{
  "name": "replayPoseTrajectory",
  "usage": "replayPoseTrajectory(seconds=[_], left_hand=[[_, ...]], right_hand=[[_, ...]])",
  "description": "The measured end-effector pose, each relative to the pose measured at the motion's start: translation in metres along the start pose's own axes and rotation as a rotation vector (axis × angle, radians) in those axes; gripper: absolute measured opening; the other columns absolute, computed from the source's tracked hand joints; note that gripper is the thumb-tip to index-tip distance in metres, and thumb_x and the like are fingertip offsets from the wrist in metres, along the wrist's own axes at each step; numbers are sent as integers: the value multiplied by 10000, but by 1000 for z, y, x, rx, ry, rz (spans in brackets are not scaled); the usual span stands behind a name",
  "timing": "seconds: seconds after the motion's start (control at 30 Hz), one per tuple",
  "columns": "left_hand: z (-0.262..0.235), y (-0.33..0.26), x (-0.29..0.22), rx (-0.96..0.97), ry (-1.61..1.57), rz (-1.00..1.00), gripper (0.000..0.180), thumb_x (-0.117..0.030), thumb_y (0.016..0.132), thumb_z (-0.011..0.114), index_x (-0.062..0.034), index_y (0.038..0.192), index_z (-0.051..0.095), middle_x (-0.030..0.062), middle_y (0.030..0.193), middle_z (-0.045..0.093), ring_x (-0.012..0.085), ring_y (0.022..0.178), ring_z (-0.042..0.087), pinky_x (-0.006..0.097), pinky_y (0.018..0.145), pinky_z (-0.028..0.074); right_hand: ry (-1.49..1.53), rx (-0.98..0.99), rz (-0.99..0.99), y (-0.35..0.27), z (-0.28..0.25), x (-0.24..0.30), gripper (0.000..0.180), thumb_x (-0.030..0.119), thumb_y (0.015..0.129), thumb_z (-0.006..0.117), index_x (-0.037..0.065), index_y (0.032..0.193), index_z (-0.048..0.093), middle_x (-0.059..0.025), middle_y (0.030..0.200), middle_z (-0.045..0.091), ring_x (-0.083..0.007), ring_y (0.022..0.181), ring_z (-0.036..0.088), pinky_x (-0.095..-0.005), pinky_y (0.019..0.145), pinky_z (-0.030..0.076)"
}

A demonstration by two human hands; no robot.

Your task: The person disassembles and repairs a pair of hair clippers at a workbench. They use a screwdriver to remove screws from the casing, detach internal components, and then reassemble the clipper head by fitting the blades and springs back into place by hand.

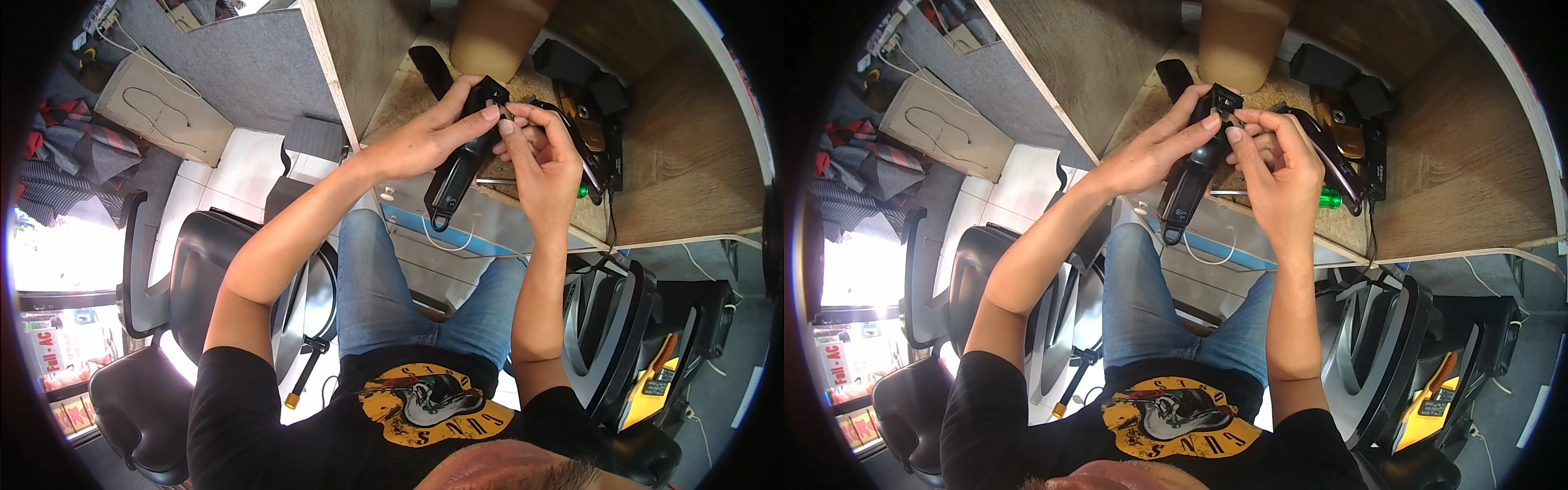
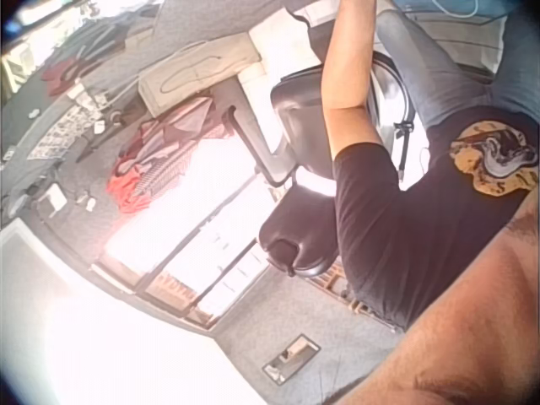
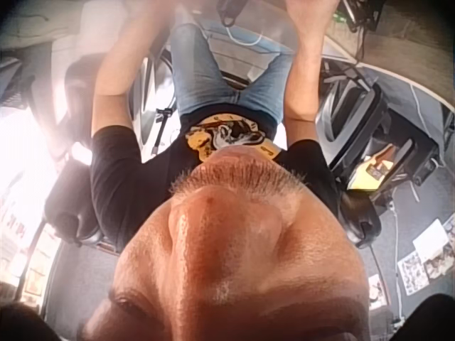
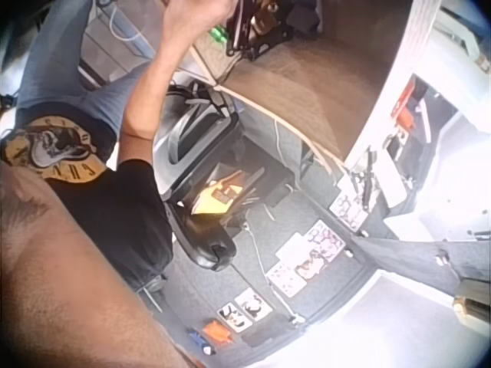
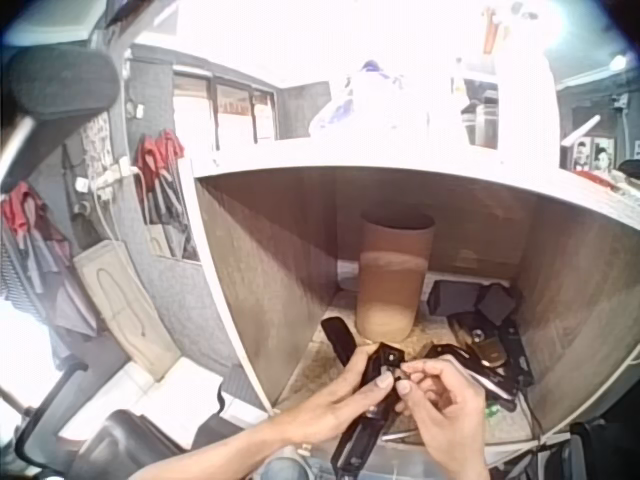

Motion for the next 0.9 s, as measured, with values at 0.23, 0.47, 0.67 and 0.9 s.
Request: replayPoseTrajectory(seconds=[0.23,0.47,0.67,0.9], left_hand=[[2,0,-3,10,23,55,620,-472,1163,505,-103,1616,300,110,1365,550,167,1159,633,343,809,655],[0,-1,-3,-4,70,77,626,-486,1161,504,-103,1614,305,116,1350,556,182,1151,645,346,808,660],[1,-5,-13,67,-161,-64,837,-538,1121,569,-38,1689,210,209,1401,583,237,1170,669,374,965,572],[0,0,-5,-6,-467,-148,575,-430,1128,514,-136,1581,317,163,1182,632,249,749,712,393,575,637]], right_hand=[[8,5,26,0,-1,-3,191,16,1011,765,-25,1194,729,-45,987,719,-82,790,713,-227,692,583],[23,10,19,-1,0,-3,189,17,1016,760,-29,1193,710,-46,993,726,-82,792,711,-230,693,580],[79,-13,15,0,2,-1,230,0,999,774,-35,1215,707,-48,992,722,-80,789,706,-225,696,574],[114,-1,44,0,3,-7,285,0,966,809,-52,1226,706,-70,995,729,-91,806,738,-225,670,564]])
Point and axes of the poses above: each hand's wrist, its own y-axis towards the middle knuckle, its own z-axis out of the palm, x = y × z, the point moved 5 cm from there along y, towards the middle knuckle
